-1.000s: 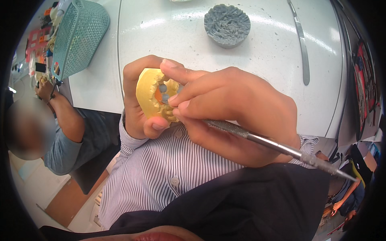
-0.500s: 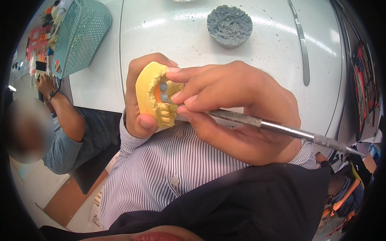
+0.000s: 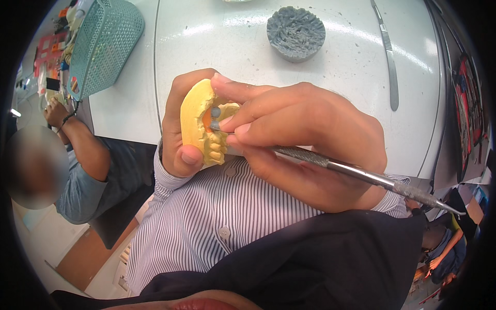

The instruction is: The person holds a yellow dental cast in their left hand and uses a metal tool in their right hand to scrape and shape the surface of the cast. They rotate the cast to access different areas while working on the teeth impressions.

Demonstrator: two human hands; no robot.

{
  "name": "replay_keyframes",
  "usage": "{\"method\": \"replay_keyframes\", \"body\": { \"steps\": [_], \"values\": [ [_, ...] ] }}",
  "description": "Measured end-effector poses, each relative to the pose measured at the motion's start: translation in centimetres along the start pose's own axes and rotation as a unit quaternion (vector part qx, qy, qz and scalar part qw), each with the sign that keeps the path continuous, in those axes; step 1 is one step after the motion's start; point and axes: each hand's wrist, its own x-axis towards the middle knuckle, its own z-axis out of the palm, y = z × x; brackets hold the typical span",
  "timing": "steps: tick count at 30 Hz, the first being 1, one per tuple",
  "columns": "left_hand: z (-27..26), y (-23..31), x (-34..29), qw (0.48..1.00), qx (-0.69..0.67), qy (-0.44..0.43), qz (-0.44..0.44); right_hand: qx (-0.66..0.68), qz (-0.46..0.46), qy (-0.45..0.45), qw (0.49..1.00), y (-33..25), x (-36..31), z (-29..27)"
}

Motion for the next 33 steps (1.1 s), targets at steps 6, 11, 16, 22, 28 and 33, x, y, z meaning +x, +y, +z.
{"method": "replay_keyframes", "body": {
  "steps": [6, 11, 16, 22, 28, 33],
  "values": [
    [-0.3, 0.0, 0.0, 1.0, 0.02, -0.014, 0.014, 0.015, 0.014, 0.006, 1.0, -0.2, -0.1, 0.2],
    [-0.1, -0.1, -0.1, 1.0, 0.01, 0.003, 0.004, 0.008, 0.019, 0.01, 1.0, -0.3, -0.1, 0.3],
    [-0.4, 0.0, 0.0, 1.0, 0.017, -0.011, 0.013, 0.011, 0.016, 0.019, 1.0, -0.2, -0.2, 0.4],
    [-0.4, -0.1, 0.0, 0.999, 0.017, -0.015, 0.032, 0.011, -0.005, 0.008, 1.0, 0.0, -0.1, 0.3],
    [-0.1, 0.2, -0.1, 1.0, 0.006, 0.002, 0.003, 0.031, 0.011, 0.01, 0.999, 0.0, -0.1, 0.3],
    [-1.2, -0.9, -0.2, 0.996, 0.03, -0.069, 0.055, 0.062, 0.008, 0.136, 0.989, 0.7, -0.5, 0.3]
  ]
}}
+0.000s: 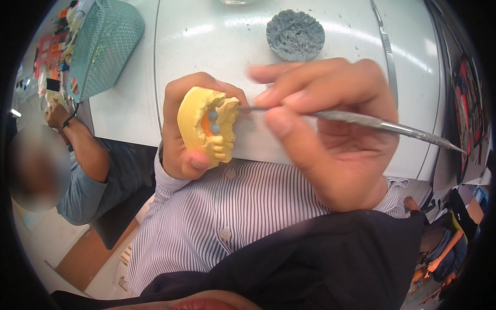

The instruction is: The person holds a yellow dental cast in their left hand and uses a metal tool in their right hand to scrape and shape the surface of the cast. They rotate the cast to access different areas while working on the teeth impressions.

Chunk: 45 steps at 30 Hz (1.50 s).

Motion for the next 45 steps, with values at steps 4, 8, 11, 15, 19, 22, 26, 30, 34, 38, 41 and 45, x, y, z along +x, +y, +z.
{"method": "replay_keyframes", "body": {
  "steps": [4, 8, 11, 15, 19, 22, 26, 30, 34, 38, 41, 45],
  "values": [
    [-0.2, -0.3, 0.9, 0.997, -0.002, -0.039, 0.068, 0.077, 0.004, 0.101, 0.992, -0.1, -0.3, -0.3],
    [-0.1, -0.7, 1.4, 0.993, -0.031, -0.044, 0.11, 0.104, -0.005, 0.123, 0.987, 0.1, -0.1, -0.5],
    [-0.1, -0.8, 1.4, 0.988, -0.056, -0.046, 0.133, 0.133, 0.025, 0.107, 0.985, -0.1, -0.2, -0.3],
    [0.2, -1.6, 1.4, 0.982, -0.098, -0.029, 0.159, 0.141, 0.052, 0.09, 0.985, 0.3, -0.3, -0.7],
    [0.3, -1.5, 1.2, 0.979, -0.129, -0.02, 0.155, 0.123, 0.027, 0.121, 0.985, 0.7, 0.3, 0.3],
    [0.4, -1.4, 1.3, 0.978, -0.143, -0.012, 0.151, 0.052, 0.009, 0.131, 0.99, 0.9, -0.1, -0.7],
    [0.5, -1.4, 1.3, 0.979, -0.137, -0.006, 0.15, 0.07, 0.047, 0.106, 0.991, -0.1, -0.3, -0.5],
    [0.4, -1.6, 1.3, 0.979, -0.123, -0.006, 0.164, 0.119, 0.088, 0.106, 0.983, -0.4, 0.4, 0.8],
    [0.2, -1.6, 1.2, 0.982, -0.091, 0.001, 0.165, 0.057, 0.078, 0.13, 0.987, 0.5, 0.4, 1.1],
    [0.0, -1.4, 1.3, 0.986, -0.049, 0.004, 0.157, 0.058, 0.099, 0.06, 0.992, 0.1, 0.1, 0.4],
    [-0.1, -1.3, 1.4, 0.989, -0.014, -0.002, 0.145, 0.087, 0.119, 0.059, 0.987, -0.2, 0.3, 1.1],
    [0.0, -0.9, 1.2, 0.993, 0.018, 0.012, 0.118, 0.018, 0.104, 0.012, 0.994, -0.1, 0.3, 0.5]
  ]
}}
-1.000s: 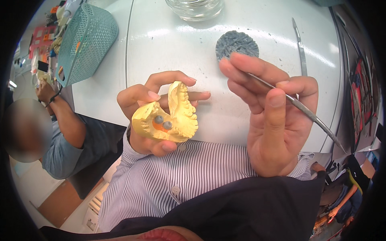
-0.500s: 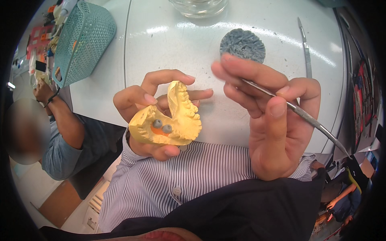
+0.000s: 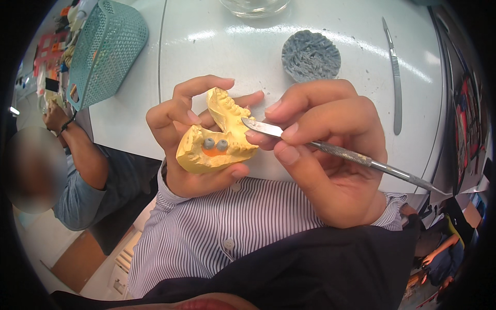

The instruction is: The person holds a yellow dental cast in their left hand and uses a metal tool in their right hand to scrape and shape the surface of the cast. They rotate the cast to access different areas while working on the teeth impressions.

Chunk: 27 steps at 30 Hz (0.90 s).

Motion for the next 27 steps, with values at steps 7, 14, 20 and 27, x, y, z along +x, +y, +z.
{"method": "replay_keyframes", "body": {
  "steps": [7, 14, 20, 27],
  "values": [
    [-0.1, 0.1, -0.1, 0.998, 0.053, 0.014, -0.004, -0.067, -0.039, -0.064, 0.995, -0.2, -0.1, 0.0],
    [0.0, 0.1, -0.2, 0.996, 0.082, 0.028, -0.009, -0.218, -0.124, -0.134, 0.959, -0.9, 0.0, -0.2],
    [0.2, -0.2, -0.2, 0.993, 0.11, 0.036, 0.001, -0.245, -0.143, -0.139, 0.949, -0.9, 0.1, 0.1],
    [0.2, -0.5, -0.2, 0.992, 0.116, 0.04, 0.018, -0.271, -0.187, -0.149, 0.932, -0.4, 0.1, 0.1]
  ]
}}
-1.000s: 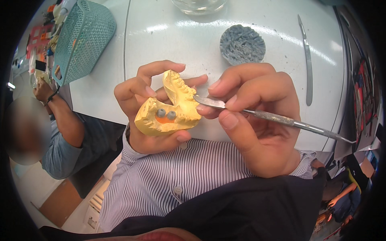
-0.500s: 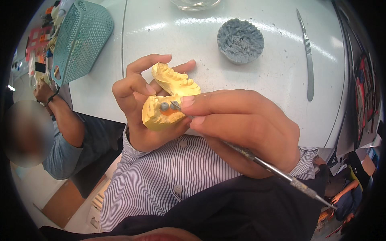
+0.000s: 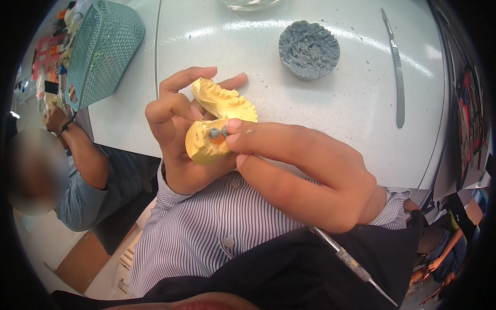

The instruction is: The person holds a yellow dental cast in their left hand and uses a metal tool in their right hand to scrape and shape the surface of the cast. They rotate the cast to access different areas while working on the teeth impressions.

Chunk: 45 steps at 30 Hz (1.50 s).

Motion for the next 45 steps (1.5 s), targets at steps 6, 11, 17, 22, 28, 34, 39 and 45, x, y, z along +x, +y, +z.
{"method": "replay_keyframes", "body": {
  "steps": [6, 11, 17, 22, 28, 34, 39, 45],
  "values": [
    [0.1, -0.1, -0.1, 1.0, 0.014, 0.004, 0.004, -0.006, 0.01, 0.007, 1.0, -0.2, -0.1, 0.1],
    [0.1, -0.1, -0.1, 1.0, 0.014, 0.009, 0.008, -0.012, 0.005, 0.01, 1.0, 0.0, -0.2, 0.2],
    [0.0, 0.0, 0.0, 1.0, 0.023, -0.003, -0.006, -0.012, 0.002, 0.015, 1.0, 0.0, -0.2, 0.2],
    [0.1, 0.2, -0.1, 1.0, 0.025, 0.002, -0.011, -0.014, -0.01, 0.026, 1.0, 0.3, -0.4, 0.5],
    [0.4, 0.3, 0.4, 1.0, 0.0, 0.019, -0.013, 0.002, 0.008, 0.016, 1.0, 0.1, -0.4, 0.0],
    [0.4, 0.2, 0.3, 1.0, -0.015, 0.016, -0.004, 0.012, 0.027, 0.007, 1.0, 0.0, -0.5, -0.1],
    [0.4, 0.1, 0.1, 1.0, -0.002, 0.016, 0.001, 0.0, 0.04, -0.021, 0.999, -0.2, -0.3, -0.5],
    [-0.1, 0.5, 0.1, 0.999, 0.02, -0.016, -0.033, 0.017, 0.035, 0.001, 0.999, -0.1, -0.2, -0.3]
  ]
}}
